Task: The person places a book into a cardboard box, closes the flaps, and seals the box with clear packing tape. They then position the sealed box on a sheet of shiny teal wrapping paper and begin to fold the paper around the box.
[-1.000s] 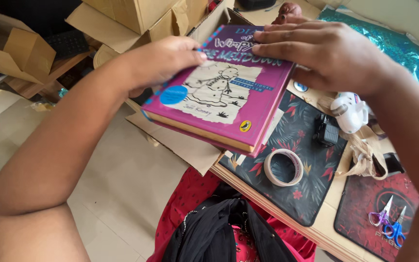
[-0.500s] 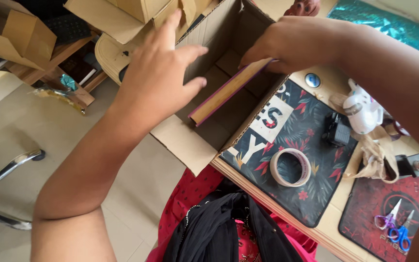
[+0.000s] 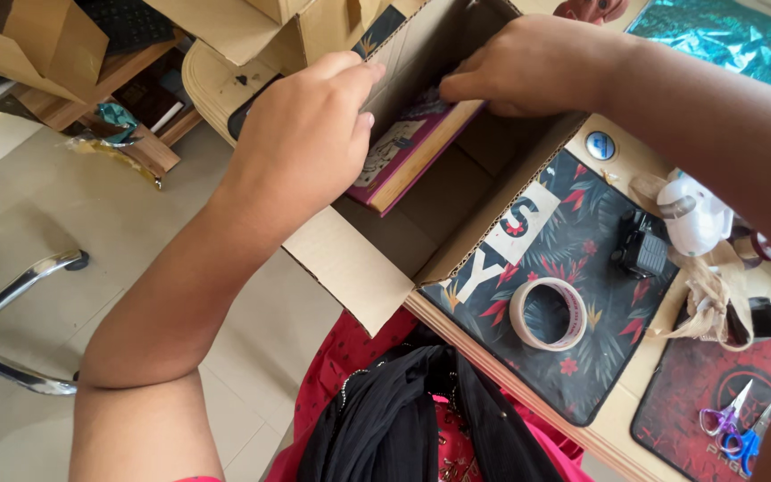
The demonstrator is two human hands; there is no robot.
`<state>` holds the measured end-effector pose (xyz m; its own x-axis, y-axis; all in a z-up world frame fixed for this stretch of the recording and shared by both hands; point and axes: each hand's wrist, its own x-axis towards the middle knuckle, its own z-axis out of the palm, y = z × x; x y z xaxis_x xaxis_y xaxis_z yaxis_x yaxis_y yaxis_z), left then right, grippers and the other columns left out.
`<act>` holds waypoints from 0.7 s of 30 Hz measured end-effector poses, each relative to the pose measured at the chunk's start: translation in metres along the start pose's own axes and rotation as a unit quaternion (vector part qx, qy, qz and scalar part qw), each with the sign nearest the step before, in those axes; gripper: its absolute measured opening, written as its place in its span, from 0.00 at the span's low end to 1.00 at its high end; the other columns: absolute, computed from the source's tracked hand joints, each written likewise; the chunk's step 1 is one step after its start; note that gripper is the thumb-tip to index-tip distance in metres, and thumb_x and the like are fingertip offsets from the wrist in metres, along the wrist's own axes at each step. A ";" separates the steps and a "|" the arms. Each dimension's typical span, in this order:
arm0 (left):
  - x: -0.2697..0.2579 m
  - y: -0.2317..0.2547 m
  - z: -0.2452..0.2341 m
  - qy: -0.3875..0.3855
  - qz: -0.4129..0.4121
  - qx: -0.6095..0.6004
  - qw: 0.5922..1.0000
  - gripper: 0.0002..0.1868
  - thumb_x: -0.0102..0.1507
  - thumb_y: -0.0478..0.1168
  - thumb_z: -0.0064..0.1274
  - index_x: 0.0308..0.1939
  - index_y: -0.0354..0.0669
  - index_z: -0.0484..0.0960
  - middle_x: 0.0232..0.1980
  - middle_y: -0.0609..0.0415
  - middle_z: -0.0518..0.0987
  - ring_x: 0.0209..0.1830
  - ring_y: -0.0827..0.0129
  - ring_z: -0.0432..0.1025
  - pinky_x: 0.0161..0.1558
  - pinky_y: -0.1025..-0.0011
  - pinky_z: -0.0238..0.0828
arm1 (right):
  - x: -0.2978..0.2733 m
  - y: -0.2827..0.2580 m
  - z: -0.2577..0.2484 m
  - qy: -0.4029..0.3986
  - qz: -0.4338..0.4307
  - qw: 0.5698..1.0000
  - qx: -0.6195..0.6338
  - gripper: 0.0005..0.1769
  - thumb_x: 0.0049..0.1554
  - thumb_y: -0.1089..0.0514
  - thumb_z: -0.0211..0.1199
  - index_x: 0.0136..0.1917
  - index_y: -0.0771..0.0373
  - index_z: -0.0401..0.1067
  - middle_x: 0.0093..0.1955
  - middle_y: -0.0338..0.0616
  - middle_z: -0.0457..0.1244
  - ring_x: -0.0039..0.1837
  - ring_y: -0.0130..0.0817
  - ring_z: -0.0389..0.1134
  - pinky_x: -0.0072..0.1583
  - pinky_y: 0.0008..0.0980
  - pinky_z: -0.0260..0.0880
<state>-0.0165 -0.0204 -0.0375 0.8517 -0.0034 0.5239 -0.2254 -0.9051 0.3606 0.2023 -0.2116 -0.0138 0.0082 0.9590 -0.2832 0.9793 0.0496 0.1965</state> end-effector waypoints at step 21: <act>-0.001 0.005 -0.001 0.001 -0.008 -0.015 1.000 0.21 0.63 0.36 0.57 0.58 0.30 0.80 0.57 0.43 0.79 0.47 0.47 0.76 0.47 0.58 0.73 | 0.027 0.013 0.047 -0.255 -0.020 0.965 -0.067 0.21 0.56 0.47 0.59 0.62 0.49 0.69 0.48 0.46 0.71 0.53 0.50 0.73 0.55 0.47 0.73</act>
<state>-0.0189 -0.0246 -0.0353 0.8542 0.0112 0.5199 -0.2266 -0.8918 0.3916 0.2253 -0.1982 -0.0633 0.1024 0.6959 -0.7108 0.9462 0.1523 0.2854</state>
